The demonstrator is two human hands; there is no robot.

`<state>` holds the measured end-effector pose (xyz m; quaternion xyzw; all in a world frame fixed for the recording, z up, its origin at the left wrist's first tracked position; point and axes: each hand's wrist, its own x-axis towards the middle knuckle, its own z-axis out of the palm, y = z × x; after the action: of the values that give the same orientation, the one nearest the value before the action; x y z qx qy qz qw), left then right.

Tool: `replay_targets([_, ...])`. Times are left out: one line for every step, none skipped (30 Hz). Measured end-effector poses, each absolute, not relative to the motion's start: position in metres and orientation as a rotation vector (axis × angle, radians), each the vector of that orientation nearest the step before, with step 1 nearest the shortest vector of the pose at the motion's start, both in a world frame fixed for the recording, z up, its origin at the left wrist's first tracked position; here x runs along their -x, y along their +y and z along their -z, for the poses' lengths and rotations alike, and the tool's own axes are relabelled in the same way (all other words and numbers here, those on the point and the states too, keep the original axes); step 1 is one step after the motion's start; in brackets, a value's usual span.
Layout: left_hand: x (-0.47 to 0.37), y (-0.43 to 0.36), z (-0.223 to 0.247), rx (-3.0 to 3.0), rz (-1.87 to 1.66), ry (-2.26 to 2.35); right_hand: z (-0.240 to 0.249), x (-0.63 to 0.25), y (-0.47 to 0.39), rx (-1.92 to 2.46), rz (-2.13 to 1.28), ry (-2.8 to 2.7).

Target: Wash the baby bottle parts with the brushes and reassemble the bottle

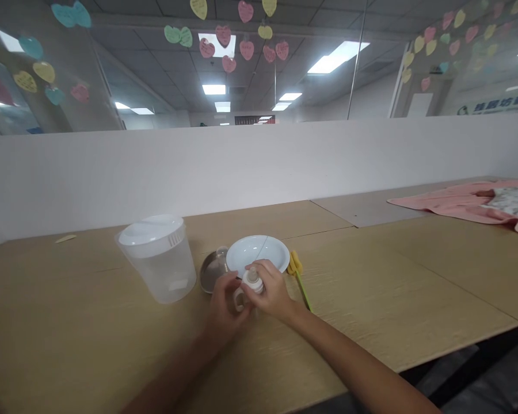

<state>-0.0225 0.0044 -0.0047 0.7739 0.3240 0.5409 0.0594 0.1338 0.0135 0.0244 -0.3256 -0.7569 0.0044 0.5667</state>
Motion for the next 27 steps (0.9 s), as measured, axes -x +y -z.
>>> replay_targets([0.022, 0.005, 0.007, -2.281, -1.628, 1.001, -0.023, -0.133, 0.014, 0.763, -0.003, -1.795])
replay_targets([0.022, 0.005, 0.008, -2.244, -1.598, 1.025, -0.021, -0.133, 0.015, 0.761, -0.010, -1.808])
replay_targets([0.022, 0.006, 0.009, -2.227, -1.548, 1.054, -0.020, -0.134, 0.016, 0.757, -0.038, -1.812])
replay_targets([0.022, 0.006, 0.009, -2.221, -1.484, 1.082, -0.019, -0.134, 0.017, 0.748, -0.093, -1.808])
replay_targets([0.022, 0.006, 0.008, -2.215, -1.413, 1.098, -0.018, -0.135, 0.017, 0.732, -0.180, -1.798])
replay_targets([0.023, 0.006, 0.007, -2.198, -1.349, 1.099, -0.018, -0.136, 0.018, 0.710, -0.287, -1.781])
replay_targets([0.023, 0.006, 0.005, -2.167, -1.305, 1.089, -0.019, -0.137, 0.019, 0.687, -0.398, -1.767])
replay_targets([0.023, 0.005, 0.003, -2.128, -1.276, 1.070, -0.020, -0.139, 0.019, 0.667, -0.500, -1.756])
replay_targets([0.022, 0.005, 0.000, -2.087, -1.253, 1.047, -0.021, -0.140, 0.020, 0.655, -0.582, -1.750])
replay_targets([0.022, 0.004, -0.002, -2.052, -1.234, 1.029, -0.023, -0.142, 0.021, 0.648, -0.636, -1.747])
replay_targets([0.022, 0.003, -0.005, -2.029, -1.218, 1.025, -0.024, -0.143, 0.022, 0.645, -0.662, -1.745])
replay_targets([0.022, 0.002, -0.007, -2.020, -1.200, 1.027, -0.026, -0.145, 0.023, 0.644, -0.671, -1.740])
replay_targets([0.022, 0.002, -0.008, -2.022, -1.179, 1.030, -0.027, -0.146, 0.024, 0.644, -0.678, -1.729])
replay_targets([0.022, 0.001, -0.009, -2.032, -1.160, 1.030, -0.028, -0.147, 0.025, 0.644, -0.692, -1.711])
replay_targets([0.023, 0.001, -0.009, -2.046, -1.145, 1.027, -0.028, -0.147, 0.025, 0.645, -0.712, -1.692])
replay_targets([0.023, 0.002, -0.010, -2.065, -1.133, 1.022, -0.028, -0.147, 0.026, 0.645, -0.740, -1.672])
replay_targets([0.024, 0.002, -0.009, -2.088, -1.121, 1.016, -0.027, -0.147, 0.027, 0.640, -0.773, -1.648])
replay_targets([0.025, 0.002, -0.009, -2.116, -1.110, 1.012, -0.026, -0.147, 0.027, 0.634, -0.811, -1.618])
replay_targets([0.026, 0.003, -0.009, -2.147, -1.107, 1.011, -0.025, -0.147, 0.028, 0.628, -0.853, -1.584])
replay_targets([0.027, 0.003, -0.008, -2.179, -1.106, 1.009, -0.025, -0.146, 0.028, 0.627, -0.897, -1.545])
replay_targets([0.028, 0.004, -0.008, -2.207, -1.110, 1.003, -0.025, -0.146, 0.028, 0.632, -0.943, -1.506])
replay_targets([0.028, 0.004, -0.007, -2.232, -1.113, 0.992, -0.026, -0.146, 0.029, 0.642, -0.996, -1.475])
replay_targets([0.029, 0.005, -0.007, -2.254, -1.115, 0.979, -0.027, -0.146, 0.029, 0.654, -1.056, -1.454])
replay_targets([0.029, 0.006, -0.006, -2.272, -1.115, 0.968, -0.028, -0.147, 0.030, 0.665, -1.114, -1.444])
replay_targets([0.029, 0.006, -0.005, -2.289, -1.115, 0.962, -0.030, -0.147, 0.031, 0.669, -1.163, -1.441])
replay_targets([0.029, 0.007, -0.004, -2.308, -1.115, 0.960, -0.032, -0.148, 0.032, 0.665, -1.195, -1.440])
replay_targets([0.030, 0.008, -0.003, -2.326, -1.117, 0.964, -0.033, -0.148, 0.033, 0.655, -1.211, -1.437])
